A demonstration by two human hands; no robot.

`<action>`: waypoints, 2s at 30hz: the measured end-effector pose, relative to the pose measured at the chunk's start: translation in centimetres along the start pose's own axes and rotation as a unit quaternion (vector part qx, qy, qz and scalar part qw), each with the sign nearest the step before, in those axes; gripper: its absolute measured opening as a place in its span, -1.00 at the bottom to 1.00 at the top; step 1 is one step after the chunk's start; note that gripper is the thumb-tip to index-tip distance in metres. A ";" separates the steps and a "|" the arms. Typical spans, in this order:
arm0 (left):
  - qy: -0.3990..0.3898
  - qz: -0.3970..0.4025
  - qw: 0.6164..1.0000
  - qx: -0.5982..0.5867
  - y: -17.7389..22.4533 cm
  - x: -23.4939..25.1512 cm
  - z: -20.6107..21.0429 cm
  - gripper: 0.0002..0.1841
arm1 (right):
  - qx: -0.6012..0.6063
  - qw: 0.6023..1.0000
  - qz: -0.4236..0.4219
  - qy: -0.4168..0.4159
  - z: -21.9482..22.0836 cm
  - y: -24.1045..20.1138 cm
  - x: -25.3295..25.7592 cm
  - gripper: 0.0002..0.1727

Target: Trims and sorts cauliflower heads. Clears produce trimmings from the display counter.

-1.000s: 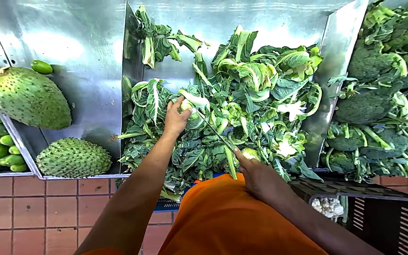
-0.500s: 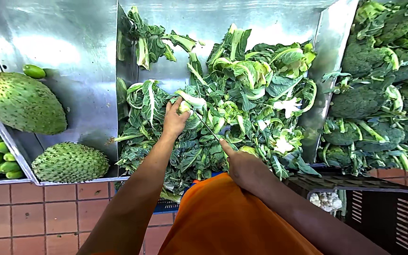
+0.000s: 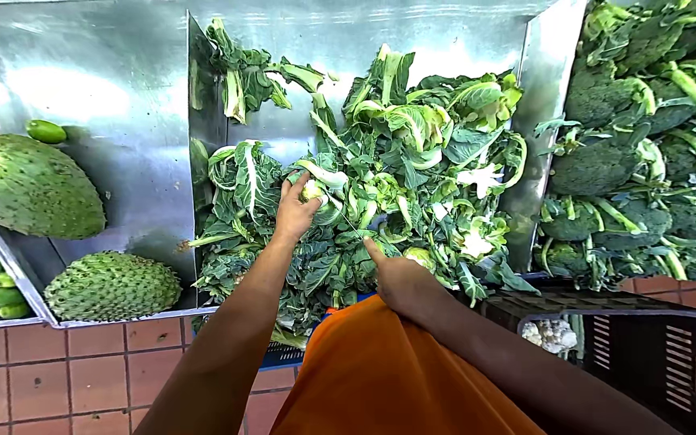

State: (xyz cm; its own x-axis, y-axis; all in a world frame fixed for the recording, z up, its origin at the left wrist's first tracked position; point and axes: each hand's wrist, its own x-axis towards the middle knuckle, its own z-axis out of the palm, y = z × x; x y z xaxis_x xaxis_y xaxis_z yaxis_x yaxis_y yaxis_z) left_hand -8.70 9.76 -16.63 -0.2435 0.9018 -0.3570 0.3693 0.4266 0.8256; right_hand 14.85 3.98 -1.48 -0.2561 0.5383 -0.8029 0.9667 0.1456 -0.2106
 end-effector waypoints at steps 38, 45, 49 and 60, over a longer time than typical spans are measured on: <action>-0.129 0.063 0.987 -0.072 -2.8 1.3 -3.4 -0.24 | -0.155 0.988 0.007 0.021 -10.7 3.6 1.4 -0.22; -0.096 0.041 0.995 -0.003 -0.9 0.6 -3.8 -0.28 | -0.108 0.983 -0.127 0.075 -10.7 9.8 -0.7 -0.35; 0.053 -0.057 0.996 0.042 -0.2 -1.9 -0.3 0.02 | 0.229 0.966 -0.084 0.082 -7.5 16.3 -3.1 -0.36; 0.029 -0.164 0.966 -0.199 0.7 -2.4 -3.4 -0.22 | 0.513 0.856 -0.063 -0.021 0.7 12.4 -4.7 -0.40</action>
State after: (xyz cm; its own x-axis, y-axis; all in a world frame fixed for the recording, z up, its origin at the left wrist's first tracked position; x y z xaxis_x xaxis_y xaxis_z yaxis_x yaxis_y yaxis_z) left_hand -10.93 7.65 -13.70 -0.3425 0.7120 -0.6129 -0.1083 0.6181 0.7786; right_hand 28.09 2.66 -0.73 -0.3789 0.5382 -0.7528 0.4321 -0.6165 -0.6582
